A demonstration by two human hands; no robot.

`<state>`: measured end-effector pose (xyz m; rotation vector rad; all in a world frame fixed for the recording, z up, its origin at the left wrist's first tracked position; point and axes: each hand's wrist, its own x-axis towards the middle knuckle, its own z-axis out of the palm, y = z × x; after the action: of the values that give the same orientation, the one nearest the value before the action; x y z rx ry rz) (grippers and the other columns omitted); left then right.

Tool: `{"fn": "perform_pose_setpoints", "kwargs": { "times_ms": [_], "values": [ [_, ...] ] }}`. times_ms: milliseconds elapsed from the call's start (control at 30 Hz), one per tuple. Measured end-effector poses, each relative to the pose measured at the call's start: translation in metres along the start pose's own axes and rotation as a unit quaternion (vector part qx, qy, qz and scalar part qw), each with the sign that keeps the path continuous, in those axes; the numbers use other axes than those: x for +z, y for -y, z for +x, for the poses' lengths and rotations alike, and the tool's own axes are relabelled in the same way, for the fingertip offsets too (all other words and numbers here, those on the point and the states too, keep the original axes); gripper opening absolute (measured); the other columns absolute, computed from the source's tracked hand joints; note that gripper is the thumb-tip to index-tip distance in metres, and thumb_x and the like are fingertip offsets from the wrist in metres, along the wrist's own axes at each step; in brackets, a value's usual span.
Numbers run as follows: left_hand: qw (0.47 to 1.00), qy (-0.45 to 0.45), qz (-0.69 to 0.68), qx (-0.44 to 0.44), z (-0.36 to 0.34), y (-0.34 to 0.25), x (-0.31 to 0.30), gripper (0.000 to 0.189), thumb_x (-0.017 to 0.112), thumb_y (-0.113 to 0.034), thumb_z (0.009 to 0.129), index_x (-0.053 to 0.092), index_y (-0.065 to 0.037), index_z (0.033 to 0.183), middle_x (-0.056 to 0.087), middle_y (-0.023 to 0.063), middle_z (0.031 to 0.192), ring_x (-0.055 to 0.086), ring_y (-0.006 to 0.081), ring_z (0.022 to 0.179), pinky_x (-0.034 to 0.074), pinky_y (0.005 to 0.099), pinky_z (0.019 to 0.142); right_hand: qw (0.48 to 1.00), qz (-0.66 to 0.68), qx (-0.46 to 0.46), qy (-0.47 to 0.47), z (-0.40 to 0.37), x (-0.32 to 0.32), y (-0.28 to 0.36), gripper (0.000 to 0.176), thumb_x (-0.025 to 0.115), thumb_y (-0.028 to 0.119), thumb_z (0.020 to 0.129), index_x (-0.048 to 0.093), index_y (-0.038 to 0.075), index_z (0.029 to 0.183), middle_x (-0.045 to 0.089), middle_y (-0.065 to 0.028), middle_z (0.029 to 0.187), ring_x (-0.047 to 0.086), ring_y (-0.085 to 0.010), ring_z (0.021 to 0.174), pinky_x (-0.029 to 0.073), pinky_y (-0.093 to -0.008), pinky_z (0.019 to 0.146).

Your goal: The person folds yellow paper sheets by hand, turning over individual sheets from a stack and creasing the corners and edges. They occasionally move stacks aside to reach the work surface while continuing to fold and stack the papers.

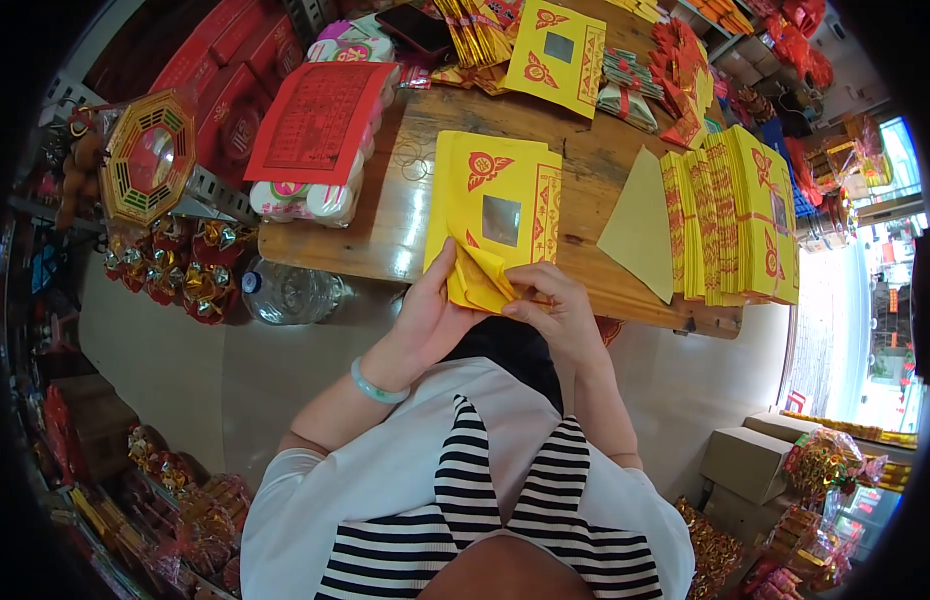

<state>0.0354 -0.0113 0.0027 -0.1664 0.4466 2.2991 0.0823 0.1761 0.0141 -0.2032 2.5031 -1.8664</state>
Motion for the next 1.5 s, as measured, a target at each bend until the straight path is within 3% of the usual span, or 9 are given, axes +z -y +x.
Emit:
{"fn": "perform_pose_setpoints", "kwargs": {
  "times_ms": [133,300,367,433,633,700,767,933,1500],
  "values": [
    [1.0,-0.016,-0.013,0.004,-0.001,0.0,0.002,0.048,0.038,-0.037,0.106,0.038,-0.007,0.144,0.053,0.0136,0.138,0.057,0.025,0.119,0.05,0.0397,0.097,1.0,-0.015,0.012,-0.007,0.0,-0.001,-0.001,0.02,0.071,0.004,0.084,0.067,-0.003,0.102,0.066,-0.0079,0.099,0.057,-0.0183,0.082,0.044,-0.0234,0.072],
    [0.995,-0.056,0.085,0.014,-0.004,0.003,0.001,0.052,0.035,-0.038,0.107,0.032,-0.006,0.147,0.052,0.0144,0.138,0.058,0.0226,0.119,0.05,0.0346,0.098,0.999,-0.039,-0.01,-0.026,-0.003,0.0,-0.007,0.012,0.067,0.002,0.087,0.064,-0.004,0.096,0.064,-0.008,0.093,0.055,-0.0182,0.077,0.043,-0.0232,0.069],
    [0.913,-0.111,0.338,0.199,-0.001,0.013,-0.009,0.052,0.037,-0.037,0.106,0.033,-0.004,0.146,0.053,0.0154,0.137,0.058,0.0224,0.119,0.049,0.0343,0.098,0.997,-0.058,-0.001,-0.041,-0.003,-0.001,-0.003,0.01,0.065,0.002,0.087,0.063,-0.004,0.095,0.063,-0.008,0.091,0.055,-0.0179,0.077,0.043,-0.0234,0.069],
    [0.733,-0.153,0.555,0.362,0.001,0.019,-0.016,0.052,0.039,-0.037,0.106,0.034,-0.003,0.145,0.053,0.0164,0.135,0.058,0.0221,0.118,0.048,0.034,0.099,0.995,-0.077,0.009,-0.058,-0.004,-0.001,0.001,0.008,0.064,0.001,0.088,0.062,-0.004,0.094,0.063,-0.0081,0.089,0.055,-0.0177,0.076,0.042,-0.0237,0.068],
    [0.857,-0.155,0.447,0.204,-0.006,0.007,-0.009,0.051,0.042,-0.036,0.104,0.037,-0.002,0.142,0.055,0.019,0.133,0.06,0.0263,0.117,0.053,0.0381,0.094,0.997,-0.063,0.011,-0.054,-0.004,0.001,0.001,0.013,0.067,0.004,0.087,0.065,-0.002,0.098,0.064,-0.008,0.09,0.057,-0.0193,0.078,0.045,-0.0251,0.07],
    [0.958,-0.093,0.244,0.115,-0.001,0.003,-0.013,0.05,0.04,-0.035,0.105,0.036,-0.002,0.143,0.056,0.0187,0.132,0.062,0.0253,0.113,0.055,0.036,0.09,0.995,-0.08,-0.047,-0.024,-0.002,0.004,-0.001,0.016,0.069,0.004,0.085,0.067,-0.001,0.1,0.065,-0.0076,0.092,0.057,-0.0187,0.08,0.045,-0.025,0.072],
    [0.999,-0.024,0.028,0.017,0.004,0.001,-0.016,0.049,0.037,-0.034,0.106,0.035,-0.003,0.143,0.057,0.0185,0.13,0.064,0.0242,0.109,0.056,0.0339,0.085,0.99,-0.097,-0.105,0.003,0.0,0.006,-0.004,0.018,0.071,0.004,0.084,0.069,0.0,0.102,0.067,-0.0072,0.094,0.057,-0.0181,0.082,0.045,-0.0249,0.073],
    [0.998,-0.055,0.035,0.017,0.005,0.0,-0.015,0.047,0.032,-0.033,0.107,0.035,-0.003,0.143,0.058,0.019,0.13,0.065,0.0267,0.108,0.059,0.0346,0.081,0.987,-0.119,-0.108,0.016,-0.003,0.005,-0.008,0.027,0.074,0.005,0.081,0.071,0.004,0.108,0.069,-0.007,0.1,0.059,-0.0199,0.087,0.048,-0.0266,0.078],
    [0.997,-0.071,0.021,0.009,0.004,-0.003,-0.007,0.048,0.03,-0.032,0.107,0.032,-0.003,0.145,0.057,0.0196,0.132,0.064,0.0294,0.112,0.058,0.0372,0.087,0.984,-0.141,-0.107,0.016,-0.005,0.005,-0.005,0.026,0.074,0.007,0.081,0.07,0.004,0.107,0.068,-0.0061,0.101,0.059,-0.0204,0.09,0.047,-0.0278,0.08]
  ]
}}
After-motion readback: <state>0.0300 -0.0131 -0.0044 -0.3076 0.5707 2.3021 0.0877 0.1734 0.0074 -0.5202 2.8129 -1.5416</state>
